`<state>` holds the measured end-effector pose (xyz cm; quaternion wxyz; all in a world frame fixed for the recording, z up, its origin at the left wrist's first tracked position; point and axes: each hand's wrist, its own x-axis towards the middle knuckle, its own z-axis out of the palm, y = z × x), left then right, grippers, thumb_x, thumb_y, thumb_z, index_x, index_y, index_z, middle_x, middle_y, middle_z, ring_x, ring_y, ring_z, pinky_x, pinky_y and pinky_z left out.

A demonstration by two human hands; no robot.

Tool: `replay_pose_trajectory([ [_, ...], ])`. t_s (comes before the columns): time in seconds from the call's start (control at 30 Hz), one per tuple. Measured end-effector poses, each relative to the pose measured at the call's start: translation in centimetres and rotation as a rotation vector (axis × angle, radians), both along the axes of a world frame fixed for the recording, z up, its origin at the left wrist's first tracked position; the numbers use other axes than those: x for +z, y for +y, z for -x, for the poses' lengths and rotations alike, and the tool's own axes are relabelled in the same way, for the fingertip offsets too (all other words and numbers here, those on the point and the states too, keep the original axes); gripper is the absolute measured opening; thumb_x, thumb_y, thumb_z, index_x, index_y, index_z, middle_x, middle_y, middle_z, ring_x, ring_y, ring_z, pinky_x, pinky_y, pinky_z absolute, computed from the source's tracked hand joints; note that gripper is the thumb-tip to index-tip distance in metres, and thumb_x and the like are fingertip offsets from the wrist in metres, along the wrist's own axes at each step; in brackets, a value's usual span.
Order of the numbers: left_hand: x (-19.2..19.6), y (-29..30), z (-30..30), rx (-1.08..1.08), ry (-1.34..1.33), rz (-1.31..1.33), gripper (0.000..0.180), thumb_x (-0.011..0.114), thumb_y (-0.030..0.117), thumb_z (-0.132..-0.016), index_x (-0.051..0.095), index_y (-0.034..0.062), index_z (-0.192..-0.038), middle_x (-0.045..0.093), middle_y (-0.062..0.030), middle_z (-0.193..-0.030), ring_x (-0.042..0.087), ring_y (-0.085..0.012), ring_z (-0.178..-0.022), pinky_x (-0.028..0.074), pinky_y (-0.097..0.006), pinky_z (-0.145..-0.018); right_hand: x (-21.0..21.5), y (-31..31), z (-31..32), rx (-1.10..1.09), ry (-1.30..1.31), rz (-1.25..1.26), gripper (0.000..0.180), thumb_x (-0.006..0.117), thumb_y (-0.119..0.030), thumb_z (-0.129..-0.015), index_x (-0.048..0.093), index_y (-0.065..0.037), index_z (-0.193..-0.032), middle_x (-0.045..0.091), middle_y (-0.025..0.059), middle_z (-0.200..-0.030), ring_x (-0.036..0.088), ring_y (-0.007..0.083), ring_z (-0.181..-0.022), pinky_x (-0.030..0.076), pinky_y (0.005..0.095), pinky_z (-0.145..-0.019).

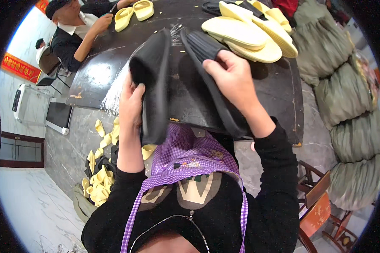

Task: The person gathers slippers from the floor and table, pairs them up, and fastens each pair together using plastic ties by hand.

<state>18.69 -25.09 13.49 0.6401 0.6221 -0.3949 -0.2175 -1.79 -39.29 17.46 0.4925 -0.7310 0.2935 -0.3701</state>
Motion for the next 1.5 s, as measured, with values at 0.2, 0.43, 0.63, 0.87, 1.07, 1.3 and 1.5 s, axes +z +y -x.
replay_pose_trajectory([
  [0.2, -1.3, -1.9, 0.1, 0.274, -0.777, -0.099, 0.044, 0.049, 0.004, -0.082, 0.037, -0.0048, -0.123, 0.056, -0.0226, -0.094, 0.053, -0.0359, -0.093, 0.042, -0.040, -0.081, -3.6, 0.7, -2.6, -0.088, 0.254, 0.672, 0.024, 0.060, -0.014, -0.080, 0.046, 0.005, -0.074, 0.057, 0.0124, -0.074, 0.054, 0.0217, -0.063, 0.041, 0.0356, -0.055],
  [0.43, -2.4, -2.0, -1.4, 0.161, -0.875, -0.045, 0.038, 0.051, 0.007, -0.080, 0.046, -0.0016, -0.117, 0.055, -0.0233, -0.101, 0.052, -0.0381, -0.095, 0.041, -0.042, -0.083, -4.4, 0.5, -4.4, 0.116, 0.154, 0.435, 0.023, 0.058, -0.012, -0.081, 0.057, 0.008, -0.092, 0.061, 0.0164, -0.087, 0.060, 0.0234, -0.080, 0.048, 0.0308, -0.067],
  [0.63, 2.0, 0.8, -7.0, 0.268, -0.844, -0.157, 0.029, 0.058, 0.018, -0.079, 0.059, -0.0021, -0.100, 0.059, -0.0215, -0.092, 0.057, -0.0349, -0.087, 0.044, -0.040, -0.079, -1.3, -0.8, -0.1, 0.287, 0.159, 0.277, 0.025, 0.056, -0.011, -0.083, 0.058, 0.007, -0.099, 0.063, 0.0097, -0.088, 0.060, 0.0154, -0.078, 0.048, 0.0255, -0.067],
  [0.87, 1.1, 1.5, -14.7, 0.316, -0.958, -0.573, 0.032, 0.062, 0.028, -0.075, 0.063, -0.0001, -0.089, 0.063, -0.0178, -0.082, 0.062, -0.0282, -0.078, 0.046, -0.033, -0.073, -1.4, -3.1, 3.9, 0.133, 0.331, 0.234, 0.020, 0.056, -0.011, -0.082, 0.060, 0.004, -0.094, 0.063, 0.0101, -0.077, 0.059, 0.0147, -0.069, 0.047, 0.0267, -0.063],
  [1.07, -1.2, 0.4, -15.6, 0.245, -0.832, -0.687, 0.025, 0.058, 0.022, -0.075, 0.062, -0.0016, -0.080, 0.061, -0.0207, -0.081, 0.059, -0.0347, -0.082, 0.045, -0.040, -0.074, -1.3, -2.7, 3.9, 0.129, 0.471, 0.324, 0.020, 0.058, -0.011, -0.080, 0.059, 0.005, -0.092, 0.062, 0.0162, -0.075, 0.061, 0.0207, -0.069, 0.047, 0.0301, -0.064],
  [1.3, 0.1, 1.4, -15.8, 0.304, -0.807, -0.646, 0.022, 0.055, 0.019, -0.075, 0.061, -0.0022, -0.077, 0.061, -0.0209, -0.077, 0.060, -0.0351, -0.079, 0.046, -0.040, -0.071, 0.1, -3.1, 4.7, 0.185, 0.428, 0.422, 0.018, 0.056, -0.008, -0.082, 0.057, 0.005, -0.094, 0.056, 0.0050, -0.067, 0.052, 0.0093, -0.057, 0.044, 0.0237, -0.054],
  [1.5, -0.2, 1.4, -17.1, 0.308, -0.570, -0.522, 0.022, 0.056, 0.019, -0.075, 0.062, -0.0017, -0.080, 0.062, -0.0187, -0.075, 0.061, -0.0311, -0.075, 0.047, -0.037, -0.069, 0.5, -4.1, 4.6, 0.200, 0.403, 0.359, 0.016, 0.054, -0.009, -0.084, 0.059, 0.004, -0.093, 0.056, 0.0027, -0.067, 0.051, 0.0079, -0.057, 0.043, 0.0221, -0.053],
])
